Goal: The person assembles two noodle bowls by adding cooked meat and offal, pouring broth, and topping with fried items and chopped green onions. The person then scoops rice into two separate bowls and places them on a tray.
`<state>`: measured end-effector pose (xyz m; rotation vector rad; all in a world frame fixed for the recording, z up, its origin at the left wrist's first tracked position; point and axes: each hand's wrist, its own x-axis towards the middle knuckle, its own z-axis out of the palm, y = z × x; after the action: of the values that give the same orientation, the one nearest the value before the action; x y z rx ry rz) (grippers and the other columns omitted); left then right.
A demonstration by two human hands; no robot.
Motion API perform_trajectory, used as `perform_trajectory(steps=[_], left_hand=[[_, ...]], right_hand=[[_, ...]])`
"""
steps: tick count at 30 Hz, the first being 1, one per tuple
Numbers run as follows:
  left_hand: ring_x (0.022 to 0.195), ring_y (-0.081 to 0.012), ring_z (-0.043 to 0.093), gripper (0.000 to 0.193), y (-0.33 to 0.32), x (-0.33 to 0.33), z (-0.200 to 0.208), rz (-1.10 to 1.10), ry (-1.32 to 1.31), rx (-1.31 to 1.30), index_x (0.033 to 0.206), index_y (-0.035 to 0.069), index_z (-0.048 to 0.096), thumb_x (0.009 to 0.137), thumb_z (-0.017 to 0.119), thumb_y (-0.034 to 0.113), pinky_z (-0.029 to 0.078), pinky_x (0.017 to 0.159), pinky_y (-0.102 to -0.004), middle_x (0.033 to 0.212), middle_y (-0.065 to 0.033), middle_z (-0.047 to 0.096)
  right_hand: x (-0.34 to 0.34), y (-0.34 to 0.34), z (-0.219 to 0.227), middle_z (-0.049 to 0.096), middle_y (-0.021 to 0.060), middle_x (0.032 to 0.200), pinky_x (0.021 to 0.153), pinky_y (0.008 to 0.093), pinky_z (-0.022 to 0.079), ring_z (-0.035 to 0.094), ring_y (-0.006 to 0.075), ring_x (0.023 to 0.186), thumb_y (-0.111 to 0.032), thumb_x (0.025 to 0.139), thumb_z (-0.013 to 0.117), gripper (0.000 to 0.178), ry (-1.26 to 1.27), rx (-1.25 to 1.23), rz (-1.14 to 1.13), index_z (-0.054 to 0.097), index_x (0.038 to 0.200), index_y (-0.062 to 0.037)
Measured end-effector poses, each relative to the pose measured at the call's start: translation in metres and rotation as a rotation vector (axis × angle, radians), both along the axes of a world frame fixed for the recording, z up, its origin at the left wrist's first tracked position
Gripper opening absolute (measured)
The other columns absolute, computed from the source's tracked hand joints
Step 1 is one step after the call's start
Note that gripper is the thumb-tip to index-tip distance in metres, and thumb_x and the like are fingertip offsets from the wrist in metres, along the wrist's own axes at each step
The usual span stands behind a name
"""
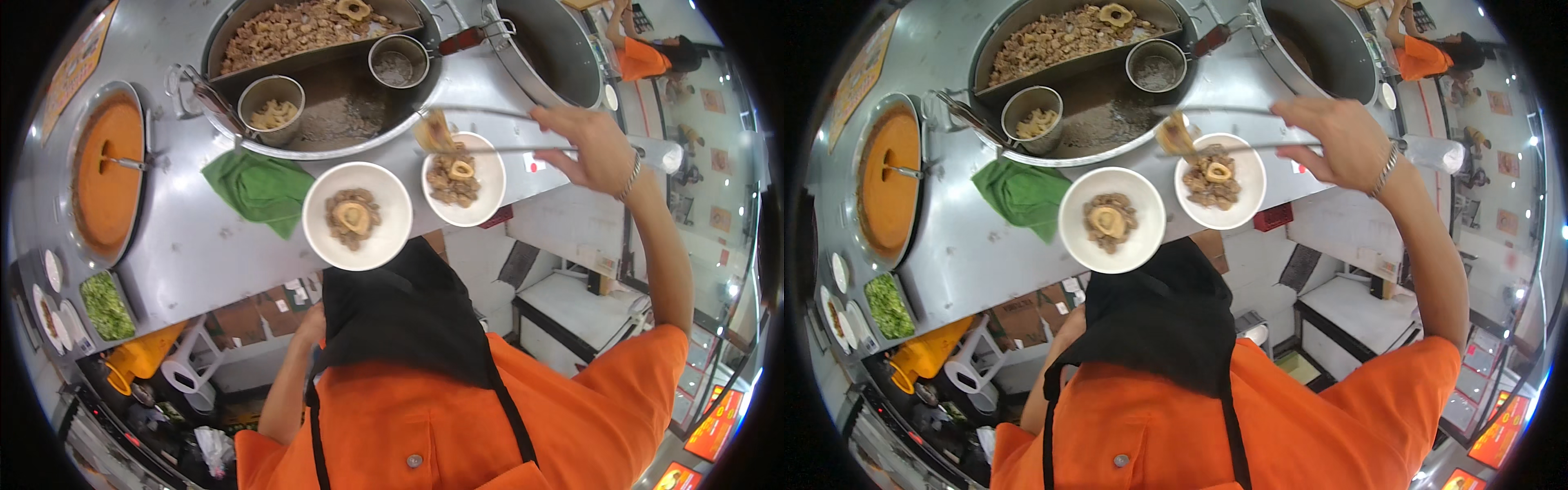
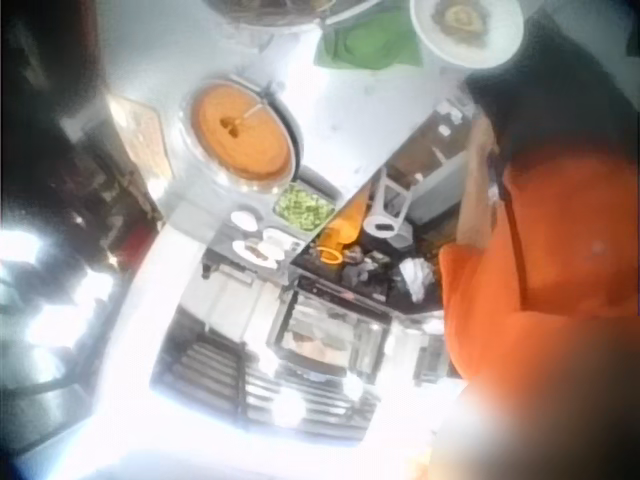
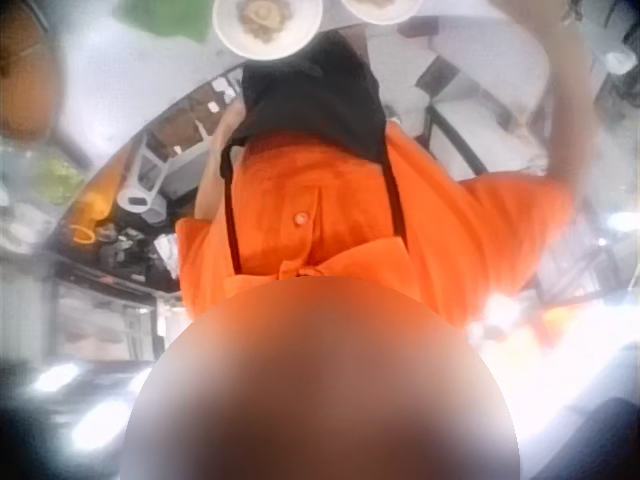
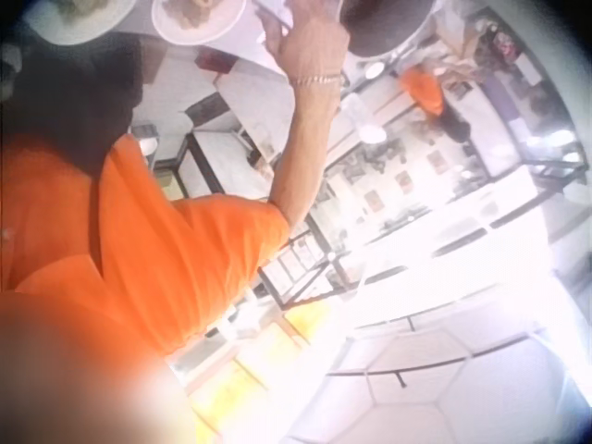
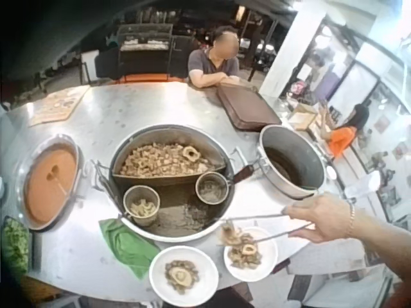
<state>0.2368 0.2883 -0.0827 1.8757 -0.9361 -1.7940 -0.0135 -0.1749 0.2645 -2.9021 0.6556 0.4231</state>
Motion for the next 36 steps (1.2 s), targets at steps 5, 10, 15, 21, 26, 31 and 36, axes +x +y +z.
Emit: perform_trajectory(steps=[5, 10, 15, 21, 26, 31, 36], left_hand=[[0.099, -0.0445, 0.068, 0.021, -0.083, -0.073, 0.065, -0.361, -0.195, -0.253, 0.099, -0.008, 0.065, 0.085, 0.060, 0.007, 0.055, 0.085, -0.0534, 0.098, -0.0275, 0.068], [0.089, -0.0320, 0.073, 0.037, -0.170, -0.184, 0.095, 0.510, -0.043, -0.401, 0.122, -0.004, 0.063, 0.096, 0.072, 0.020, 0.059, 0.077, -0.0392, 0.108, -0.0219, 0.069], [0.096, -0.0223, 0.073, 0.062, -0.223, -0.264, 0.077, 1.183, 0.178, -0.388, 0.147, -0.010, 0.041, 0.100, 0.069, 0.020, 0.061, 0.074, -0.0334, 0.135, -0.0216, 0.060], [0.094, -0.0194, 0.072, 0.060, -0.234, -0.314, 0.071, 1.315, 0.040, -0.460, 0.148, -0.009, 0.039, 0.101, 0.066, 0.016, 0.060, 0.072, -0.0314, 0.136, -0.0200, 0.059], [0.096, -0.0187, 0.070, 0.059, -0.238, -0.326, 0.074, 1.364, 0.004, -0.456, 0.149, -0.007, 0.040, 0.101, 0.066, 0.016, 0.060, 0.073, -0.0313, 0.139, -0.0200, 0.057], [0.102, -0.0197, 0.070, 0.057, -0.243, -0.320, 0.074, 1.374, -0.064, -0.478, 0.149, -0.007, 0.039, 0.103, 0.064, 0.014, 0.060, 0.074, -0.0304, 0.140, -0.0195, 0.055], [0.102, -0.0194, 0.069, 0.059, -0.246, -0.309, 0.064, 1.418, -0.064, -0.472, 0.148, -0.008, 0.039, 0.101, 0.066, 0.015, 0.062, 0.075, -0.0318, 0.141, -0.0214, 0.055]], right_hand=[[-0.050, -0.026, -0.008, 0.070, 0.0090, 0.104, 0.077, 0.0415, 0.055, 0.069, 0.0303, 0.094, -0.029, 0.086, 0.077, 0.050, 0.150, -0.034, 0.335, 0.061, 0.126, -0.0039], [-0.025, -0.074, -0.058, 0.068, 0.0066, 0.099, 0.074, 0.0441, 0.055, 0.068, 0.0293, 0.090, -0.028, 0.087, 0.077, 0.049, 0.185, 0.082, 0.696, 0.058, 0.127, -0.0049], [-0.013, -0.106, -0.109, 0.068, 0.0079, 0.100, 0.074, 0.0446, 0.055, 0.069, 0.0305, 0.089, -0.029, 0.087, 0.077, 0.051, 0.082, 0.181, 0.971, 0.058, 0.127, -0.0050], [-0.017, -0.116, -0.129, 0.065, 0.0067, 0.100, 0.073, 0.0420, 0.056, 0.068, 0.0281, 0.093, -0.027, 0.090, 0.075, 0.043, 0.045, 0.068, 1.070, 0.058, 0.124, -0.0062], [-0.028, -0.113, -0.124, 0.066, 0.0045, 0.099, 0.072, 0.0399, 0.057, 0.069, 0.0256, 0.093, -0.026, 0.089, 0.076, 0.038, -0.018, -0.038, 1.091, 0.060, 0.118, -0.0066], [-0.054, -0.093, -0.107, 0.068, 0.0053, 0.097, 0.071, 0.0398, 0.057, 0.070, 0.0251, 0.091, -0.025, 0.090, 0.074, 0.030, 0.042, -0.126, 0.977, 0.063, 0.111, -0.0055], [-0.107, -0.051, -0.117, 0.068, 0.0089, 0.095, 0.067, 0.0419, 0.058, 0.071, 0.0272, 0.084, -0.024, 0.092, 0.071, 0.027, 0.048, -0.022, 0.632, 0.062, 0.108, -0.0043]])
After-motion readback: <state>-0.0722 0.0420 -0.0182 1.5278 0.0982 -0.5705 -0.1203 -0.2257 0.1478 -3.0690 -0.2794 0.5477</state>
